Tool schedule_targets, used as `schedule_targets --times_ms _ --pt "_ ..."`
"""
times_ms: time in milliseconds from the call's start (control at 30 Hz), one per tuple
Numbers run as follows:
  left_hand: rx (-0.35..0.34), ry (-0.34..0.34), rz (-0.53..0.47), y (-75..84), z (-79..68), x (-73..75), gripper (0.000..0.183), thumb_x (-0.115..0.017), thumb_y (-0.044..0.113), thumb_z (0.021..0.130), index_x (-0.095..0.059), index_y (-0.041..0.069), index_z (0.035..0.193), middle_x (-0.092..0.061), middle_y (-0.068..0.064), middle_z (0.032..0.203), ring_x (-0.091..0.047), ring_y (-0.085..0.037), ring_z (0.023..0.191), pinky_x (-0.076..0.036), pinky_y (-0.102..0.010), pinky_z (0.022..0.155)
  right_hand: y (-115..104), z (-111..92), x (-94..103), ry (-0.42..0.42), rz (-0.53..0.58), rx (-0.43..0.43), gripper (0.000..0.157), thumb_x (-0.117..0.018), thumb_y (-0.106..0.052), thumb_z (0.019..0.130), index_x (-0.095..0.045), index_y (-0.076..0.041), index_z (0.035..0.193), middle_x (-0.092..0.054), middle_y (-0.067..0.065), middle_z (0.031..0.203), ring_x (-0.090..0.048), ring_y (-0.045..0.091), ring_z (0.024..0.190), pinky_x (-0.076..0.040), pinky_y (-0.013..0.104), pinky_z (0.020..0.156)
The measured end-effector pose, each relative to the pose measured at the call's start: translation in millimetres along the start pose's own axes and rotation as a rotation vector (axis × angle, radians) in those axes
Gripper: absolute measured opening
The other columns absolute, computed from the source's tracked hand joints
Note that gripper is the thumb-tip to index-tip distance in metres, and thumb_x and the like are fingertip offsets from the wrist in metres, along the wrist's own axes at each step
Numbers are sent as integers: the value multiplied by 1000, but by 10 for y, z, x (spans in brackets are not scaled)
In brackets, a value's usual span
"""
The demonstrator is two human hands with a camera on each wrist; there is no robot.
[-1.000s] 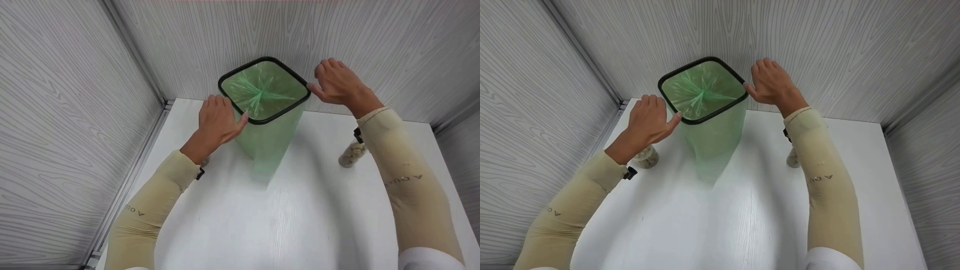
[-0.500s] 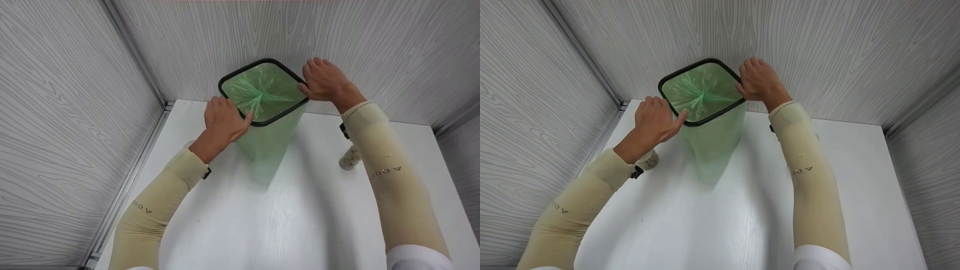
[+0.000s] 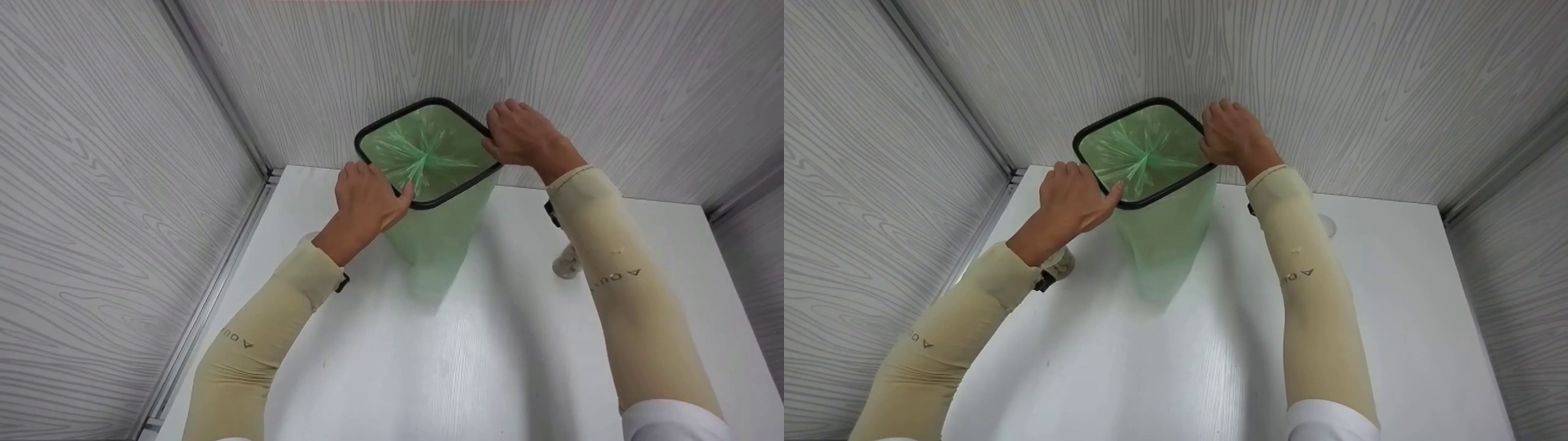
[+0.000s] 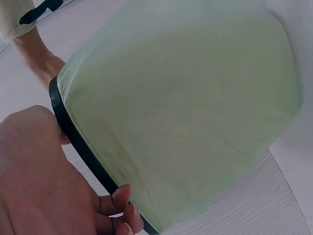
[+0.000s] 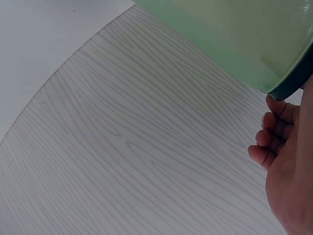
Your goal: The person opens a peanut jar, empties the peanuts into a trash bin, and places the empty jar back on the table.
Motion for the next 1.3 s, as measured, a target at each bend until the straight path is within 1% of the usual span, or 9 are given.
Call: schedule_targets --times_ms 67,200,367,500,700,933,1067,1200,1300 --pt "0 -37 -8 -7 13 17 88 -28 64 101 -47 -11 144 -55 -25 135 -51 -36 123 -41 -45 110 1 1 3 -22 22 -9 33 -38 -21 103 -52 8 98 -54 22 96 -50 39 92 -45 55 89" --pt "-3 -86 -20 -24 39 41 87 -30 61 101 -40 -10 150 -50 -25 144 -46 -36 129 -37 -45 115 -7 14 11 -68 69 -37 29 -36 -16 104 -54 7 101 -55 20 98 -51 38 96 -45 55 93" --pt "-29 -80 -9 -33 61 39 84 -30 60 101 -46 -10 143 -52 -24 143 -47 -37 129 -37 -45 114 -8 14 12 -100 51 -41 31 -36 -15 104 -57 8 107 -59 21 102 -54 39 99 -48 55 97" --pt "-66 -56 -3 -27 95 22 80 -30 58 101 -50 -11 137 -54 -26 138 -47 -38 127 -37 -47 112 18 -29 1 -116 30 -40 31 -35 -13 103 -57 8 105 -60 22 101 -56 39 98 -48 55 97" --pt "-113 -31 18 -47 150 -5 70 -32 53 102 -54 -8 128 -57 -25 130 -50 -39 123 -39 -47 110 27 -92 -23 -124 58 -59 30 -35 -13 102 -58 6 101 -61 19 96 -55 35 91 -50 53 90" --pt "-167 -71 53 -78 214 -1 71 -31 52 102 -54 -10 130 -58 -25 127 -51 -39 120 -41 -48 107 36 -161 -56 -163 120 -99 29 -36 -14 101 -60 3 98 -59 14 91 -51 28 84 -48 45 78" --pt "-174 -100 48 -108 271 29 72 -31 51 103 -53 -10 133 -58 -26 133 -50 -40 125 -39 -48 112 37 -172 -28 -167 114 -84 28 -36 -14 99 -58 2 92 -56 12 85 -50 26 80 -47 43 75" --pt "-191 -146 40 -141 331 43 79 -30 55 103 -47 -10 144 -53 -27 143 -46 -41 134 -34 -48 119 40 -210 6 -195 99 -73 27 -37 -15 99 -57 1 88 -54 10 83 -50 25 77 -46 43 74" --pt "-212 -155 30 -172 369 53 81 -31 55 103 -43 -10 148 -51 -27 147 -44 -41 137 -33 -48 120 34 -243 21 -209 103 -70 26 -38 -15 98 -54 -2 83 -51 8 79 -48 23 74 -44 40 69"
Point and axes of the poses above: each hand's wrist, its own z-axis towards the middle knuckle, its own x-axis out of the back of the hand, y = z × x, the point moved 1 cm from there along z, towards the middle knuckle
